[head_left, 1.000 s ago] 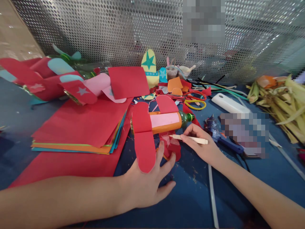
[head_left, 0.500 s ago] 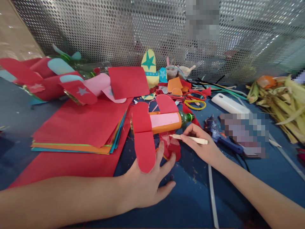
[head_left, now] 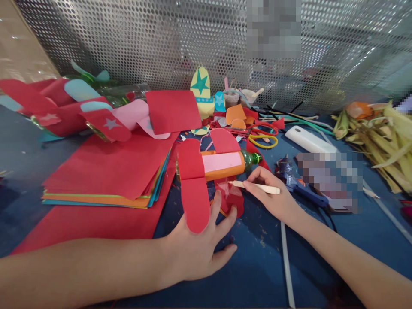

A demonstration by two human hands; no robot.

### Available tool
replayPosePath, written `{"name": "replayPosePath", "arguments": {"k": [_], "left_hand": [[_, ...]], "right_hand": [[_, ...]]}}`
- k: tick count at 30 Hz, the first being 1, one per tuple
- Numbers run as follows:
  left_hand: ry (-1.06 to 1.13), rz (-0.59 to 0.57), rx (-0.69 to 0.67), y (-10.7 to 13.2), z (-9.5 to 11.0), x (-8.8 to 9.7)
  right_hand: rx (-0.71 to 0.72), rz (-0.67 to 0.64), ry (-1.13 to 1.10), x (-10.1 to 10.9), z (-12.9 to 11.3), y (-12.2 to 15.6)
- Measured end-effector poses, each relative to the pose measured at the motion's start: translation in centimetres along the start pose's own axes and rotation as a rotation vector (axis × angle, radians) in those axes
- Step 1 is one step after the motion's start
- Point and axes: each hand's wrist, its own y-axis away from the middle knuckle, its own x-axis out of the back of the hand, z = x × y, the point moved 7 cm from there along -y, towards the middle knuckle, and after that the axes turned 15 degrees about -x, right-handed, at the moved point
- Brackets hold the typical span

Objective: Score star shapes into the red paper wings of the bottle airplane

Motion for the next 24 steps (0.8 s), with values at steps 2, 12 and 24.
{"name": "replayPosePath", "arguments": {"k": [2, 12, 24], "left_hand": [[0.004, -0.003, 0.004, 0.01, -0.02, 0.04], [0.012, 0.014, 0.017, 0.07, -0.08, 0.01], [0.015, -0.006, -0.006, -0.02, 0.0, -0.03]], "right_hand": [[-0.002, 0.005, 0.0, 0.06, 0.07, -0.01], [0.001, 0.031, -0.008, 0.34, 0.26, -0.09], [-0.003, 0.038, 0.024, 0.31, 0.14, 0.0]]}}
